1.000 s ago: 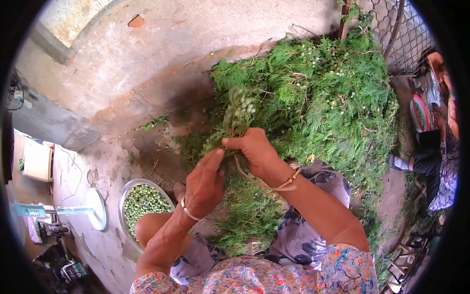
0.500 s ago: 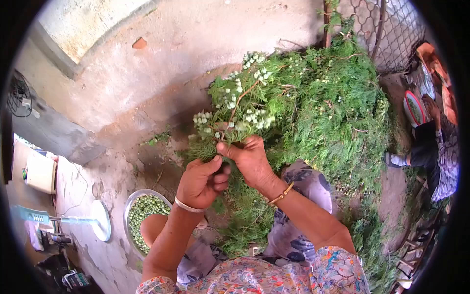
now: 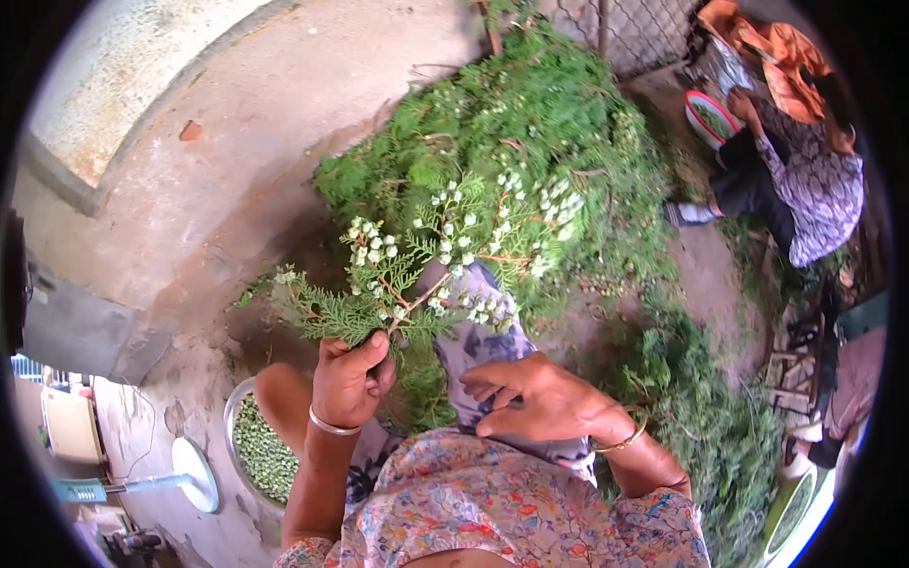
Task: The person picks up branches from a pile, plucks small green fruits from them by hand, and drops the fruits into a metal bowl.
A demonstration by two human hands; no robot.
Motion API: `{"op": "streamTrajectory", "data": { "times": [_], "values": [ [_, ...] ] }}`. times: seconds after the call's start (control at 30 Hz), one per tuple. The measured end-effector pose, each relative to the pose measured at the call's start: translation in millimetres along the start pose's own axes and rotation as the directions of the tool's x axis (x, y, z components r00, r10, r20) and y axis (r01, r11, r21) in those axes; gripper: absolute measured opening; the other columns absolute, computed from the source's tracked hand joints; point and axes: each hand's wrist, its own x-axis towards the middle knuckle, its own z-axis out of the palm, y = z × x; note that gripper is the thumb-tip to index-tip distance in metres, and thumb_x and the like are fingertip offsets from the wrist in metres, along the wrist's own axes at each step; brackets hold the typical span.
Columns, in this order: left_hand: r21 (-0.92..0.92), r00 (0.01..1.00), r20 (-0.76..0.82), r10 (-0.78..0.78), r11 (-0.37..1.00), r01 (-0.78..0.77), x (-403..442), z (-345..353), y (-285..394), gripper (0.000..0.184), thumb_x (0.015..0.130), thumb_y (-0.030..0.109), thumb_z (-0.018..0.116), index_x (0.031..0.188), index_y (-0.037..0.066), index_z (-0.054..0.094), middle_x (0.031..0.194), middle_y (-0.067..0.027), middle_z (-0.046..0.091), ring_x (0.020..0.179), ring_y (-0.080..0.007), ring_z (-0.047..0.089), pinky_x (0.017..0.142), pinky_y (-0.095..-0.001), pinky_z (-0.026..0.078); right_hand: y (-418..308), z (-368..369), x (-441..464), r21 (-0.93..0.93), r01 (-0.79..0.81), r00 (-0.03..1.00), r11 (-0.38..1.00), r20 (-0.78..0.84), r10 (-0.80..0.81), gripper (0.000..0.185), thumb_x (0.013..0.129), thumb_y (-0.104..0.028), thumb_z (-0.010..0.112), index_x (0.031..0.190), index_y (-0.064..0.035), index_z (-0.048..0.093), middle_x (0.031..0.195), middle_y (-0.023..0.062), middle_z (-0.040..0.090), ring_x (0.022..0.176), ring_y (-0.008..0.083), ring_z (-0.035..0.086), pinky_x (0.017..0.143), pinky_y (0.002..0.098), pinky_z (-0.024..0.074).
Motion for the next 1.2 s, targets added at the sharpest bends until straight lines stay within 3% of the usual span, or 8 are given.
{"op": "streamTrajectory", "data": {
  "times": [0.13, 0.23, 0.33, 0.5, 0.77, 0.9, 1.07, 1.2],
  "values": [
    [-0.008, 0.983, 0.052, -0.176, 0.984, 0.177, -7, 7, -29, 0.010, 0.086, 0.009, 0.063, 0.078, 0.006, 0.058, 0.061, 0.0013, 0.051, 0.043, -0.0068, 0.038, 0.038, -0.0212, 0.022, 2, 5, -36, 0.037, 0.052, 0.984, 0.998, -0.175, -0.045, 0.024, 0.076, -0.005, 0.074, 0.096, 0.0046, 0.067, 0.080, 0.0114, 0.069, 0.075, 0.0145, 0.067, 0.068, 0.0267, 0.0540],
    [0.108, 0.939, 0.019, -0.342, 0.935, 0.338, 1, -2, -72, 0.021, 0.085, 0.010, 0.064, 0.066, 0.004, 0.056, 0.052, -0.0025, 0.049, 0.038, -0.0063, 0.036, 0.036, -0.0223, 0.023, 12, 17, -44, 0.136, -0.106, 0.839, 0.985, -0.520, 0.162, 0.014, 0.078, -0.001, 0.069, 0.092, 0.0018, 0.067, 0.077, 0.0073, 0.069, 0.070, 0.0111, 0.064, 0.062, 0.0243, 0.0514],
    [0.165, 0.923, -0.084, -0.375, 0.908, 0.384, 3, -7, -93, 0.024, 0.083, 0.010, 0.066, 0.062, 0.004, 0.056, 0.051, -0.0032, 0.050, 0.037, -0.0067, 0.037, 0.036, -0.0224, 0.025, 49, 26, -32, -0.145, -0.160, 0.670, 0.976, -0.742, -0.001, 0.012, 0.077, 0.001, 0.067, 0.088, 0.0034, 0.065, 0.075, 0.0113, 0.065, 0.064, 0.0129, 0.060, 0.057, 0.0274, 0.0477],
    [0.329, 0.982, -0.075, -0.174, 0.925, 0.189, 1, -5, -100, 0.014, 0.084, 0.006, 0.063, 0.071, 0.005, 0.058, 0.055, 0.0008, 0.048, 0.038, -0.0074, 0.036, 0.036, -0.0232, 0.022, 64, 30, -10, -0.394, -0.209, 0.636, 0.895, -0.750, -0.181, 0.017, 0.074, -0.006, 0.070, 0.087, 0.0011, 0.062, 0.077, 0.0162, 0.063, 0.065, 0.0317, 0.062, 0.058, 0.0375, 0.0488],
    [0.396, 0.994, -0.095, -0.055, 0.914, 0.088, -2, -1, -106, 0.019, 0.084, 0.001, 0.063, 0.065, 0.003, 0.058, 0.060, 0.0046, 0.053, 0.048, -0.0048, 0.046, 0.043, -0.0238, 0.035, 54, 36, 6, -0.582, -0.386, 0.762, 0.716, -0.639, -0.109, 0.019, 0.072, -0.011, 0.072, 0.088, -0.0035, 0.064, 0.081, 0.0146, 0.064, 0.072, 0.0324, 0.063, 0.062, 0.0385, 0.0505],
    [0.460, 0.995, -0.087, -0.053, 0.883, 0.088, -3, 2, -103, 0.018, 0.085, 0.001, 0.063, 0.067, 0.003, 0.059, 0.061, 0.0055, 0.053, 0.050, -0.0037, 0.045, 0.043, -0.0234, 0.035, 71, 34, 10, -0.587, -0.357, 0.739, 0.726, -0.653, -0.165, 0.017, 0.072, -0.009, 0.071, 0.087, -0.0032, 0.064, 0.080, 0.0147, 0.063, 0.072, 0.0324, 0.063, 0.062, 0.0383, 0.0504],
    [0.419, 0.997, -0.077, -0.031, 0.906, 0.060, -4, 0, -104, 0.014, 0.084, 0.000, 0.063, 0.070, 0.001, 0.060, 0.062, 0.0030, 0.055, 0.050, -0.0057, 0.048, 0.043, -0.0235, 0.038, 72, 27, 8, -0.369, -0.212, 0.702, 0.905, -0.701, -0.121, 0.009, 0.073, -0.002, 0.067, 0.081, -0.0009, 0.063, 0.076, 0.0163, 0.063, 0.069, 0.0326, 0.062, 0.061, 0.0377, 0.0497],
    [0.369, 0.993, -0.094, -0.072, 0.924, 0.102, -5, 0, -103, 0.012, 0.084, 0.000, 0.062, 0.072, 0.001, 0.061, 0.063, 0.0013, 0.055, 0.050, -0.0072, 0.049, 0.043, -0.0236, 0.039, 82, 11, -1, 0.008, -0.144, 0.723, 0.990, -0.682, 0.110, 0.005, 0.078, 0.000, 0.064, 0.083, 0.0016, 0.064, 0.074, 0.0063, 0.066, 0.062, 0.0165, 0.061, 0.056, 0.0274, 0.0474]
  ]
}}
